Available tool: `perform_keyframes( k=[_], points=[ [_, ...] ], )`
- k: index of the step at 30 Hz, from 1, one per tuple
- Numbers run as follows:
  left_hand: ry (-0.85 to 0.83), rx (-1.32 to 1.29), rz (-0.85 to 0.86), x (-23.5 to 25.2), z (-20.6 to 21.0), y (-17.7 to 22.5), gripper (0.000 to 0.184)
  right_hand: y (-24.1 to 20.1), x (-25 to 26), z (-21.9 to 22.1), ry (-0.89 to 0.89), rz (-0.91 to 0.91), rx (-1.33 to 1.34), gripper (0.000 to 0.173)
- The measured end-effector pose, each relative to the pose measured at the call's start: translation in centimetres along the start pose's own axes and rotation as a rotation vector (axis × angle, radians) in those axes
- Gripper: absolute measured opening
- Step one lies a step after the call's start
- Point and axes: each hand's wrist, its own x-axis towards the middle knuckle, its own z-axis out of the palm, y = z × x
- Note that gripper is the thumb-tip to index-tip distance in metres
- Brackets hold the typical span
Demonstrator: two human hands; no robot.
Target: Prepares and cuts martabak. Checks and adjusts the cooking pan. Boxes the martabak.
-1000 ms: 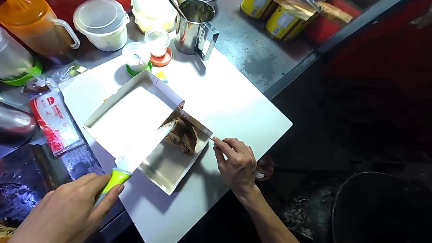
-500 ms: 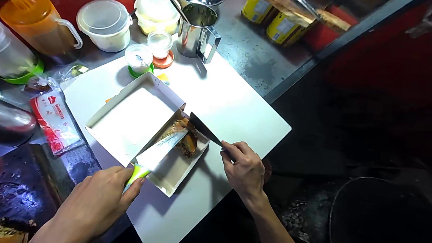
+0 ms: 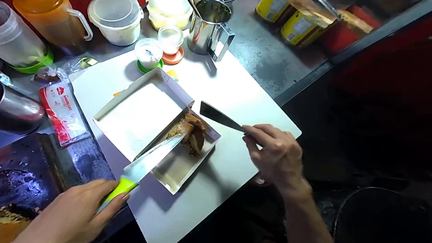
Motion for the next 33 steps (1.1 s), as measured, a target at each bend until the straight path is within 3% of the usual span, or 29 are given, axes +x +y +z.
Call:
perform_keyframes(
  k=[5,7,12,14,17,23,25,28,30,33],
  points=[
    [-0.182,0.077,-0.070,-3.0,-2.4,0.9,0.045,-3.0,4.6,-5.3,-0.309,-0.263,-0.060,0.020],
    [-0.217,0.150,-0.110,-2.3,-1.3,1.3,0.046,-6.5,7.0,-5.3,-0.531,-0.337,-0.153,0.011],
    [-0.258,0.328,-0.178,-1.2,0.5,2.2,0.047,-15.6,12.1,-3.4,-0.982,-0.438,-0.446,0.013],
    [-0.320,0.353,-0.227,-1.1,0.7,2.4,0.047,-17.5,12.6,-2.5,-1.016,-0.490,-0.553,0.013],
    [-0.388,0.355,-0.291,-1.3,1.0,2.8,0.048,-18.6,11.9,-2.1,-1.053,-0.403,-0.649,0.010],
    [-0.353,0.231,-0.284,-2.8,2.1,1.2,0.049,-18.4,10.1,-1.9,-0.989,-0.317,-0.752,0.008],
    [-0.306,0.053,-0.250,-4.8,2.2,-1.1,0.049,-17.6,9.6,-4.2,-0.917,-0.287,-0.665,0.007],
    [-0.029,-0.235,-0.094,-11.1,3.6,-6.3,0.044,-13.6,7.7,-7.7,-0.740,-0.401,-0.375,0.012],
    [0.180,-0.363,-0.072,-16.1,4.5,-9.4,0.039,-11.5,4.6,-6.0,-0.701,-0.506,-0.001,0.027],
    [0.413,-0.601,-0.286,-22.6,5.1,-12.9,0.034,-17.0,-0.5,-1.1,-0.934,-0.405,0.397,0.030]
  ],
)
